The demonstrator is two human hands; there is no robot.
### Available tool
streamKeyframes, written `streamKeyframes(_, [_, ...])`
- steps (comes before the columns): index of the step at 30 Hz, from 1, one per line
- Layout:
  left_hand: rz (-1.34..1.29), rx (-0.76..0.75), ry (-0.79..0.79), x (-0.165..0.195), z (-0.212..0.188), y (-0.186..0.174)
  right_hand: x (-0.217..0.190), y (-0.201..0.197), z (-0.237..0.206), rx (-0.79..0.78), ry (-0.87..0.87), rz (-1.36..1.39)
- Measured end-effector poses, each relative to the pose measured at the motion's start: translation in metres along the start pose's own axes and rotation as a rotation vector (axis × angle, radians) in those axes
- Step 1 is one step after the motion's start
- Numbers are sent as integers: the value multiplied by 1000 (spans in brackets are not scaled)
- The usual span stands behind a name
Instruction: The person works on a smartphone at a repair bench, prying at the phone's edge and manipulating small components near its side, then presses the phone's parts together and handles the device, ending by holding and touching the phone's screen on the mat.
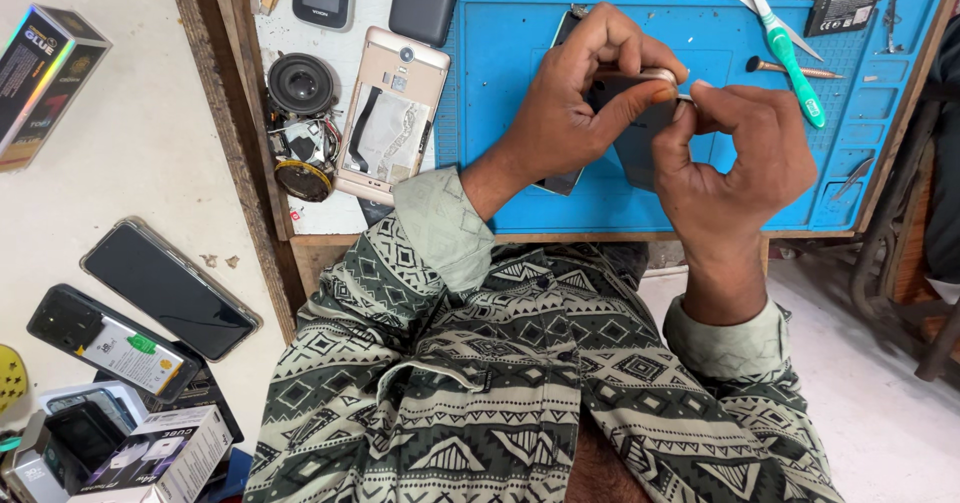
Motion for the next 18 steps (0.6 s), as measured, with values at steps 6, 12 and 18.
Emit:
streamKeyframes(6, [-18,15,8,1,-2,-1,-4,1,0,-12,-13,-34])
streamKeyframes(12, [-50,29,-10,0,-3,-2,-10,-2,-1,1,-3,-6])
streamKeyframes(18, [-44,25,5,3,-4,-2,-7,-2,-9,-49,3,-58])
Point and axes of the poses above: each hand's wrist, its own z-axis towards the middle knuckle, its own y-axis out of the palm, x = y × z, the point moved 10 cm from there along z, towards the middle knuckle, and after that the axes turned 6 degrees about y, right-handed, at the moved point
